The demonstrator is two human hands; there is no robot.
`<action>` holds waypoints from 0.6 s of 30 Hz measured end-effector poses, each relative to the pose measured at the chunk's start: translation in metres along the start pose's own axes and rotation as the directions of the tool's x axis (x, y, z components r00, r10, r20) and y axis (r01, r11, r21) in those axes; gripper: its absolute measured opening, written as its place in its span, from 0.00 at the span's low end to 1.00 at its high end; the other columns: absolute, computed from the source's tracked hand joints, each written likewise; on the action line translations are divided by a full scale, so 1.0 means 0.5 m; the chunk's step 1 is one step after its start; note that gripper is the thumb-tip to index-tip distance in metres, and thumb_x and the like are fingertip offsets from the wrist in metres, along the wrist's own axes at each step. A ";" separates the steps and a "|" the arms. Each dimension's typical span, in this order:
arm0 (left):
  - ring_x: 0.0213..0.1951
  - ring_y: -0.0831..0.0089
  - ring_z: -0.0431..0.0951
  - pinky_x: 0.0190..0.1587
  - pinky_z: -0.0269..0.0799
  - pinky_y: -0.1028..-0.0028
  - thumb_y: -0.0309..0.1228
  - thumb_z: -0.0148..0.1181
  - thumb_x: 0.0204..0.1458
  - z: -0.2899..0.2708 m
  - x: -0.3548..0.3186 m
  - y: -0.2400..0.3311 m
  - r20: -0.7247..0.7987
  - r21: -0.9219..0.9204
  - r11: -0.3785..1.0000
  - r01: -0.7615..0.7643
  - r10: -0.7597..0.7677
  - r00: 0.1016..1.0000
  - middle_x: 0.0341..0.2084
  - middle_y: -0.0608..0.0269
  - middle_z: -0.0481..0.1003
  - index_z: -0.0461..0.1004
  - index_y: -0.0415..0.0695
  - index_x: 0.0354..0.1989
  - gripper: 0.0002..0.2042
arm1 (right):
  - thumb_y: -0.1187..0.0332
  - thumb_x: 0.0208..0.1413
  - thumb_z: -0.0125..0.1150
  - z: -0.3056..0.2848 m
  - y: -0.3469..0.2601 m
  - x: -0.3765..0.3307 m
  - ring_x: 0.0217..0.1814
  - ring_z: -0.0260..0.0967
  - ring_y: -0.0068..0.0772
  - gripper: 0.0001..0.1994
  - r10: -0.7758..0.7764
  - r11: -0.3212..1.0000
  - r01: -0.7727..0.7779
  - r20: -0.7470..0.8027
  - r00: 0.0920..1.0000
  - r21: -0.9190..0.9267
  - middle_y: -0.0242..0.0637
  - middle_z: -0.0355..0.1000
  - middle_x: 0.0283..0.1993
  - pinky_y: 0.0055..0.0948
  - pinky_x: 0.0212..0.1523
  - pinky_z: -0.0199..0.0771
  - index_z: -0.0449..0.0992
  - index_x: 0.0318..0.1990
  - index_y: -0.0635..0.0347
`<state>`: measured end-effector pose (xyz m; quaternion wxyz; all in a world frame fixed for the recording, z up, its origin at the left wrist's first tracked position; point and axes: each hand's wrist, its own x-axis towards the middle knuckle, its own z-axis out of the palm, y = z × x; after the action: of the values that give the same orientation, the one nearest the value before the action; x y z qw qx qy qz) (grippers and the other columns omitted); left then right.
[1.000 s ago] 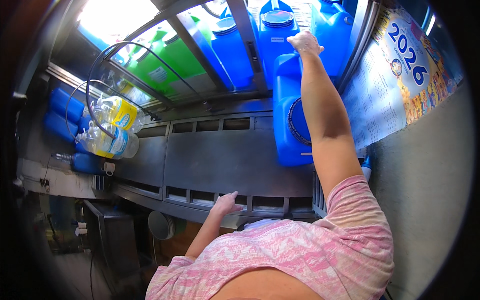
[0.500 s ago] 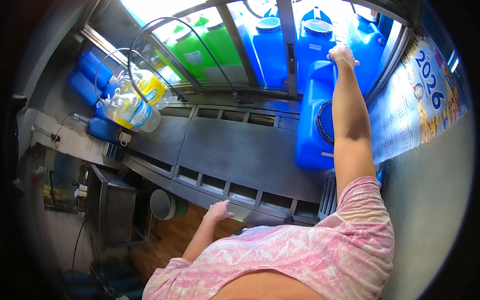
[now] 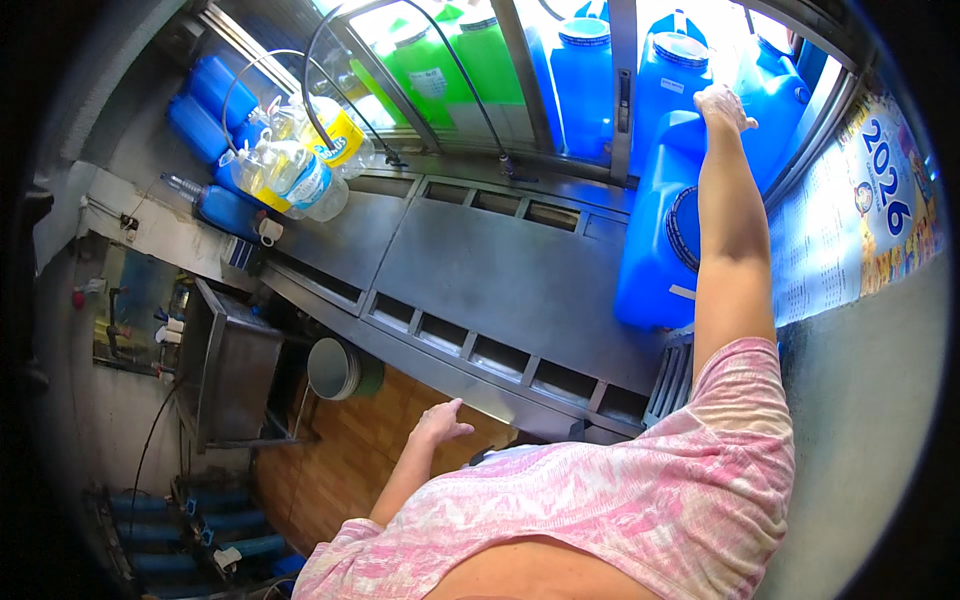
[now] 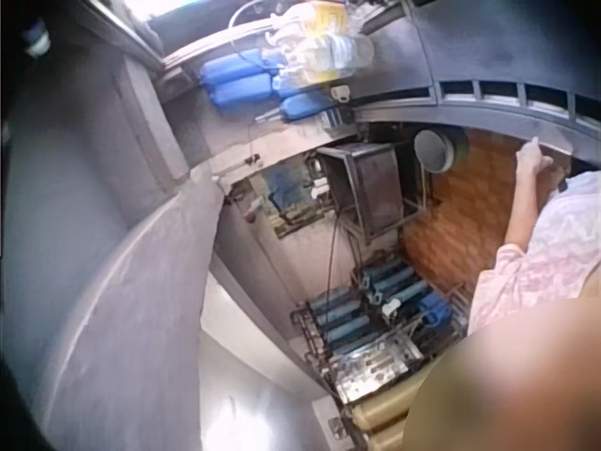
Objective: The person wipes a metal counter with a green cloth, then moves several blue plastic jugs into a window recess. They wash the cloth and their hands at a sink, then return to the counter to move more jugs. The sequence shows repeated wiping, moving, and washing actions.
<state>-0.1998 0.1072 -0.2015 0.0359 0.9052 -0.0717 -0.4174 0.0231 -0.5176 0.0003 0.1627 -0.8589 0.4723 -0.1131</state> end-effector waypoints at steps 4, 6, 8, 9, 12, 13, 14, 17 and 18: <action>0.56 0.55 0.69 0.57 0.63 0.56 0.45 0.67 0.43 -0.002 -0.015 0.009 -0.011 -0.019 1.000 -0.009 0.009 1.000 0.52 0.47 0.71 0.63 0.43 0.59 0.35 | 0.60 0.49 0.52 0.021 0.018 0.052 0.66 0.60 0.47 0.24 -0.064 0.991 0.072 0.067 0.996 -0.117 0.40 0.66 0.61 0.64 0.63 0.44 0.73 0.55 0.51; 0.56 0.55 0.69 0.57 0.63 0.57 0.45 0.67 0.44 -0.005 -0.016 0.016 0.005 -0.016 1.000 -0.013 0.013 1.000 0.52 0.47 0.71 0.62 0.42 0.59 0.35 | 0.60 0.45 0.54 0.034 0.035 0.092 0.63 0.62 0.46 0.23 -0.097 0.988 0.111 0.129 0.987 -0.108 0.39 0.68 0.59 0.60 0.62 0.49 0.74 0.53 0.50; 0.56 0.55 0.69 0.58 0.62 0.58 0.45 0.67 0.44 -0.008 -0.014 0.026 -0.024 -0.023 1.000 -0.020 0.020 1.000 0.53 0.48 0.70 0.62 0.42 0.60 0.36 | 0.61 0.43 0.54 0.048 0.049 0.129 0.61 0.64 0.46 0.23 -0.194 0.975 0.213 0.210 0.958 -0.070 0.38 0.70 0.56 0.58 0.59 0.54 0.75 0.50 0.50; 0.57 0.55 0.68 0.58 0.62 0.59 0.45 0.67 0.44 -0.011 -0.012 0.032 -0.034 -0.023 1.000 -0.012 0.011 0.999 0.53 0.48 0.70 0.61 0.42 0.61 0.36 | 0.62 0.35 0.58 0.058 0.055 0.142 0.48 0.72 0.48 0.18 -0.294 0.952 0.301 0.114 0.949 -0.049 0.46 0.75 0.43 0.40 0.49 0.71 0.80 0.37 0.55; 0.58 0.56 0.67 0.59 0.61 0.60 0.45 0.67 0.44 -0.022 0.001 0.053 -0.059 0.001 0.998 -0.066 0.066 0.996 0.56 0.50 0.68 0.59 0.42 0.62 0.38 | 0.59 0.36 0.57 0.071 0.075 0.162 0.44 0.73 0.45 0.16 -0.445 0.888 0.452 0.098 0.890 -0.078 0.44 0.76 0.40 0.34 0.47 0.72 0.81 0.34 0.53; 0.58 0.56 0.67 0.59 0.61 0.60 0.45 0.67 0.44 -0.026 0.005 0.059 -0.066 0.010 0.997 -0.079 0.080 0.995 0.56 0.50 0.68 0.59 0.42 0.62 0.38 | 0.58 0.37 0.57 0.073 0.080 0.162 0.44 0.73 0.45 0.16 -0.464 0.879 0.471 0.095 0.881 -0.069 0.44 0.76 0.40 0.35 0.47 0.72 0.82 0.33 0.52; 0.58 0.57 0.67 0.59 0.61 0.60 0.45 0.67 0.44 -0.032 0.009 0.065 -0.098 0.019 0.994 -0.110 0.111 0.989 0.56 0.50 0.67 0.58 0.42 0.63 0.39 | 0.58 0.37 0.57 0.073 0.084 0.159 0.44 0.73 0.45 0.16 -0.457 0.887 0.461 0.098 0.884 -0.025 0.43 0.76 0.40 0.35 0.47 0.72 0.82 0.33 0.52; 0.58 0.56 0.67 0.59 0.62 0.60 0.45 0.67 0.44 -0.054 0.017 0.088 -0.130 0.024 0.987 -0.161 0.163 0.978 0.56 0.49 0.68 0.59 0.42 0.63 0.39 | 0.57 0.37 0.57 0.071 0.092 0.142 0.44 0.73 0.44 0.16 -0.453 0.891 0.452 0.042 0.890 0.031 0.43 0.77 0.40 0.34 0.47 0.72 0.82 0.33 0.51; 0.58 0.55 0.67 0.59 0.62 0.60 0.44 0.68 0.44 -0.063 0.019 0.101 -0.123 -0.004 0.980 -0.199 0.197 0.973 0.56 0.48 0.68 0.59 0.42 0.63 0.38 | 0.57 0.39 0.54 0.068 0.098 0.136 0.49 0.72 0.48 0.15 -0.432 0.900 0.426 0.071 0.899 0.090 0.41 0.76 0.44 0.39 0.51 0.70 0.81 0.34 0.51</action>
<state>-0.1746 0.0560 -0.1819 0.0889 0.9170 -0.1559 -0.3562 0.0330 -0.5941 -0.0472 0.1855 -0.9396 0.2593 -0.1244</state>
